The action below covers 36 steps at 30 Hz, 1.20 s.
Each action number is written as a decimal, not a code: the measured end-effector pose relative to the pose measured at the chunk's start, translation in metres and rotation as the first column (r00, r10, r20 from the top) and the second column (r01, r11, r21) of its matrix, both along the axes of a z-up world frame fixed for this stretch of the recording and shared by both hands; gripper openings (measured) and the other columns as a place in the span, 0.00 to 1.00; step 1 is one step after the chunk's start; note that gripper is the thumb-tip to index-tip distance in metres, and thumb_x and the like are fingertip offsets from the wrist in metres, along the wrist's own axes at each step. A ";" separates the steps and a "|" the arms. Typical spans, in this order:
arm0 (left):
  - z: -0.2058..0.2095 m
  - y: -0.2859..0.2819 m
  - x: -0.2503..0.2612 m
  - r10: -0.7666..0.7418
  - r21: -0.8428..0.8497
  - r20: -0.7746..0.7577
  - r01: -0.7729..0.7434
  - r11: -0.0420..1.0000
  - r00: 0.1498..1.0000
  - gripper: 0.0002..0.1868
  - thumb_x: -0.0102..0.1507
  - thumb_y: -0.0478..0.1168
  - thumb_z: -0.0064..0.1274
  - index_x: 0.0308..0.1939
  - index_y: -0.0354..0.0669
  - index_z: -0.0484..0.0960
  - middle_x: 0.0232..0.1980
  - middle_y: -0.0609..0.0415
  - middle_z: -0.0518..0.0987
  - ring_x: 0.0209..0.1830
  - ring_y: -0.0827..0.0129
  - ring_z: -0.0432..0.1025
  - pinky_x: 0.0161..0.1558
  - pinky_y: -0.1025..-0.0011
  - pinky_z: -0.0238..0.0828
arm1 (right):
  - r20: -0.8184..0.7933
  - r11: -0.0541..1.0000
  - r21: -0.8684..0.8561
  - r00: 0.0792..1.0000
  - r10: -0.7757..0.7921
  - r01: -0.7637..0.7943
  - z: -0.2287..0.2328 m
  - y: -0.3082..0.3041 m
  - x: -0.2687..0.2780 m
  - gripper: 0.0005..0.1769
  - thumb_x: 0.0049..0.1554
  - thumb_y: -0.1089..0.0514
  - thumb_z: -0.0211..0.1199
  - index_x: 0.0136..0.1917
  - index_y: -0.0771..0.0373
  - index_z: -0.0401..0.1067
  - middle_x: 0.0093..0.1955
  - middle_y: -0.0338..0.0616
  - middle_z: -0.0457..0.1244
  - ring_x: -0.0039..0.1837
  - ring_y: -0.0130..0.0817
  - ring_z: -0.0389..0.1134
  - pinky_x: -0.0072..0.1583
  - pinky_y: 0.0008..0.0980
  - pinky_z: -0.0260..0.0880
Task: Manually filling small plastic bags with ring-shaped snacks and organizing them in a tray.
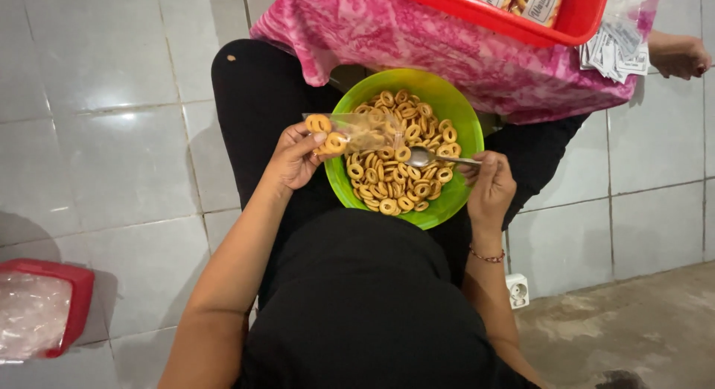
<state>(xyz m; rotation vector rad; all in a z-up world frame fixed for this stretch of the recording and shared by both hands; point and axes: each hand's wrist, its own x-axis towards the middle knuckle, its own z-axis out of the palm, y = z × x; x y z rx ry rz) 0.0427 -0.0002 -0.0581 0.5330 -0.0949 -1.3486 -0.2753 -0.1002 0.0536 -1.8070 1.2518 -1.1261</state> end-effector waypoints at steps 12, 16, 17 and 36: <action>-0.008 0.000 -0.001 0.002 0.015 0.056 -0.003 1.000 0.998 0.11 0.61 0.24 0.58 0.47 0.23 0.79 0.43 0.32 0.83 0.43 0.42 0.81 0.41 0.51 0.84 | 0.248 0.966 0.248 0.959 -0.138 0.075 0.000 -0.009 -0.008 0.21 0.73 0.45 0.42 0.50 0.62 0.68 0.34 0.49 0.69 0.35 0.28 0.70 0.36 0.20 0.70; 0.007 0.002 -0.008 0.030 0.100 0.096 -0.040 0.994 0.995 0.11 0.60 0.25 0.61 0.46 0.24 0.81 0.41 0.36 0.83 0.39 0.45 0.82 0.39 0.54 0.85 | 0.402 0.977 0.193 0.901 -0.161 0.089 0.025 -0.007 -0.015 0.22 0.72 0.43 0.44 0.49 0.62 0.66 0.33 0.51 0.68 0.33 0.31 0.71 0.34 0.22 0.70; 0.007 0.004 -0.008 0.022 0.112 0.103 -0.034 0.993 0.994 0.12 0.60 0.26 0.61 0.46 0.24 0.80 0.41 0.35 0.83 0.39 0.45 0.82 0.39 0.54 0.85 | 0.413 0.983 0.143 0.896 -0.164 0.114 0.031 -0.006 -0.017 0.23 0.71 0.42 0.44 0.49 0.63 0.66 0.33 0.53 0.67 0.33 0.34 0.72 0.34 0.24 0.71; 0.031 -0.003 -0.066 -0.090 0.153 0.082 0.077 0.985 0.993 0.14 0.58 0.29 0.65 0.45 0.26 0.83 0.38 0.42 0.85 0.37 0.53 0.83 0.37 0.57 0.84 | 0.029 0.911 -0.388 0.986 0.166 -0.142 0.078 0.033 0.057 0.14 0.64 0.57 0.63 0.43 0.73 0.74 0.29 0.53 0.65 0.25 0.35 0.65 0.31 0.29 0.67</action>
